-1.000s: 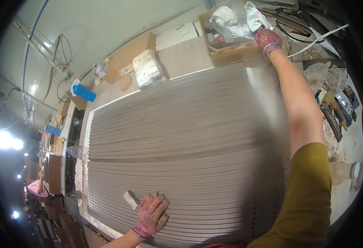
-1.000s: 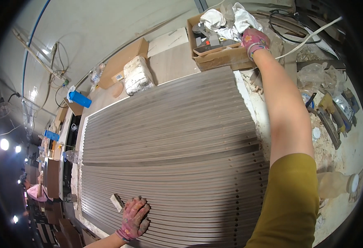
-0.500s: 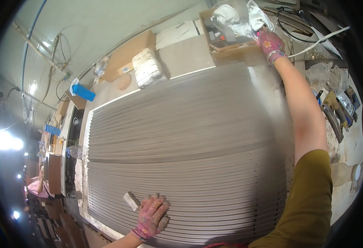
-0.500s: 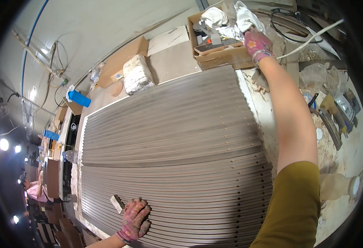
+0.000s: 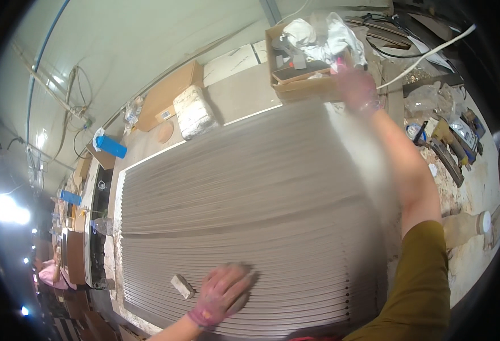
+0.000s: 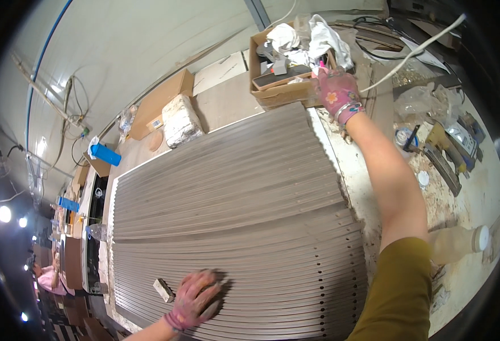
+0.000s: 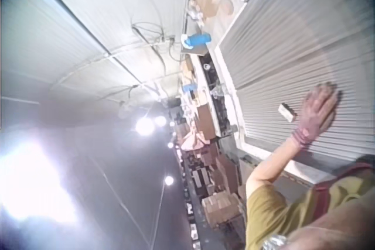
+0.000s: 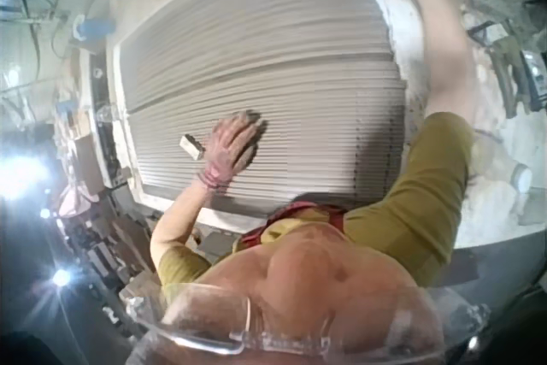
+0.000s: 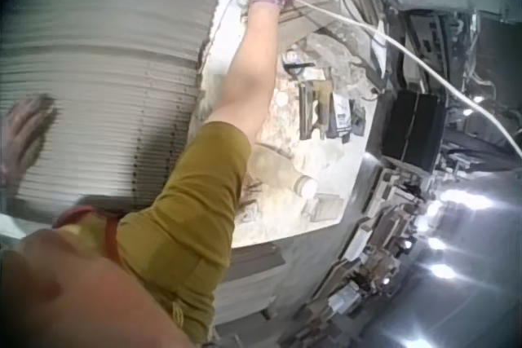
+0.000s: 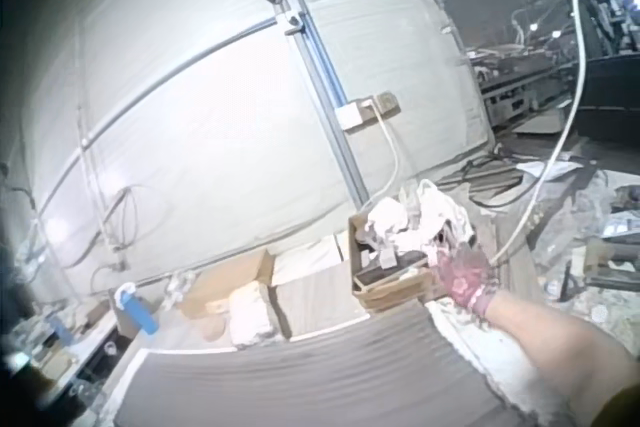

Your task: The person cleans a grooved wooden panel using a small white sponge, moving it along the grooves. They then apply a liquid from a small bottle to the edge of the panel and wipe it down with a cloth.

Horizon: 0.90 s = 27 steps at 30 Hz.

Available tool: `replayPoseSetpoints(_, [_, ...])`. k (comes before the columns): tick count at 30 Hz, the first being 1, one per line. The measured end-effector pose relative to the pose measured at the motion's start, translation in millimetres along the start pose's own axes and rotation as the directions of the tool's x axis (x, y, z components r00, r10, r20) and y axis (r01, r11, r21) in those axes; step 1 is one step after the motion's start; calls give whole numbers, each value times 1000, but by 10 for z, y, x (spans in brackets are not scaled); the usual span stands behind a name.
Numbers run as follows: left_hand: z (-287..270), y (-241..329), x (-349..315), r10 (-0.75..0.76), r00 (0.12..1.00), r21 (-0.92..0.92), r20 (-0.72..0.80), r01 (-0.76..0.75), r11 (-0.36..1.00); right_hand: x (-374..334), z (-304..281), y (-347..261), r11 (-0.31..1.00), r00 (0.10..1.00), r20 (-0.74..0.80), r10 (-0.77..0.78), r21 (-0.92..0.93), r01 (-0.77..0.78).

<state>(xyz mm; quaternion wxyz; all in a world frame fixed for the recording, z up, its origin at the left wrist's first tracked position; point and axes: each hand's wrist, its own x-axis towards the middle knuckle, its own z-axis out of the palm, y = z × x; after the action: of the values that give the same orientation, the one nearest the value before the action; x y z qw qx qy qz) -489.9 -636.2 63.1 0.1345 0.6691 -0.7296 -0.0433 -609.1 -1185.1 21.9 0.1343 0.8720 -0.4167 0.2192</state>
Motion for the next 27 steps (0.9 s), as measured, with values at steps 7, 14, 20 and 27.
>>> replayPoseSetpoints(7, [-104,-179,2039,203,978,-119,-54,-208,971,-475,-17,107,970,984,-168,59,242,-17])
replayPoseSetpoints(14, [381,-660,3360,278,950,233,-140,-241,942,-676,-206,-268,992,972,-226,72,121,-45])
replayPoseSetpoints(20, [840,-806,4081,111,975,155,-194,-81,985,-712,-63,-207,991,937,-348,31,130,16])
replayPoseSetpoints(27, [1086,-955,4250,37,976,-158,-216,-72,985,-523,-255,-125,987,995,-39,92,137,-86])
